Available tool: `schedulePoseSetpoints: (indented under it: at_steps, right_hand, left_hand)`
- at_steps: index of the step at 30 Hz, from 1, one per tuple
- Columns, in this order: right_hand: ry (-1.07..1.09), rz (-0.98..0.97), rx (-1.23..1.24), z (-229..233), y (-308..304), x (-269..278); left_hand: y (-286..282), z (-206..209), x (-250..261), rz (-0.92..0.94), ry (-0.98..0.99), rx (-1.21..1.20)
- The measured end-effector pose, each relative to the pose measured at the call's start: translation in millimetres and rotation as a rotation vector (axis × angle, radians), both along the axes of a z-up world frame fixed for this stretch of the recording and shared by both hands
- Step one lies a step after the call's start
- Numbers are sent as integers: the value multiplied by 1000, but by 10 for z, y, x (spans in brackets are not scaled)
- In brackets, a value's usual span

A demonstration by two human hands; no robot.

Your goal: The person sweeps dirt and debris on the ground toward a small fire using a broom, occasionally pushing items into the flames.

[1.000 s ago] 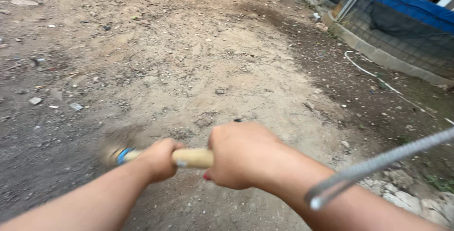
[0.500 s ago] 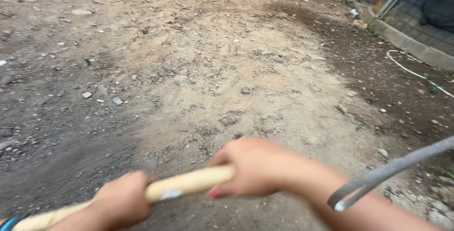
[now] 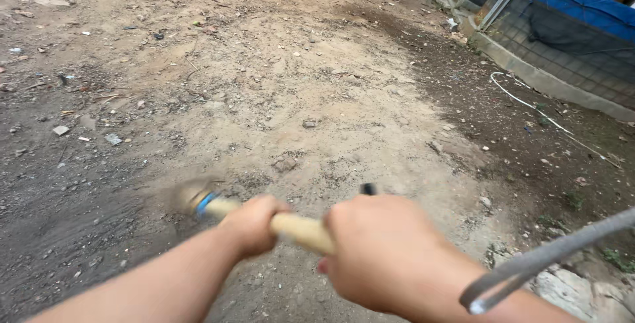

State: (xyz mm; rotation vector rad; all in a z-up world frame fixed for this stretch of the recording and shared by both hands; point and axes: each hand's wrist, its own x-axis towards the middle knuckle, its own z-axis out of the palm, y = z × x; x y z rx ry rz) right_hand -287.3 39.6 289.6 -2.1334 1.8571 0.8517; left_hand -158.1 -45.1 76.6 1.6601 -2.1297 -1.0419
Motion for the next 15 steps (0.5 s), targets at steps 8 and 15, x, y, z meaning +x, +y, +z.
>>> schedulePoseSetpoints:
  at_steps: [8,15]
  right_hand:
    - [-473,298,276,-1098,-23,514]
    - [-328,341,136,-613,-445,232]
  left_hand:
    - [1089,-1038,1680,293,-376,371]
    - [834,-325,1348,310,-454,298]
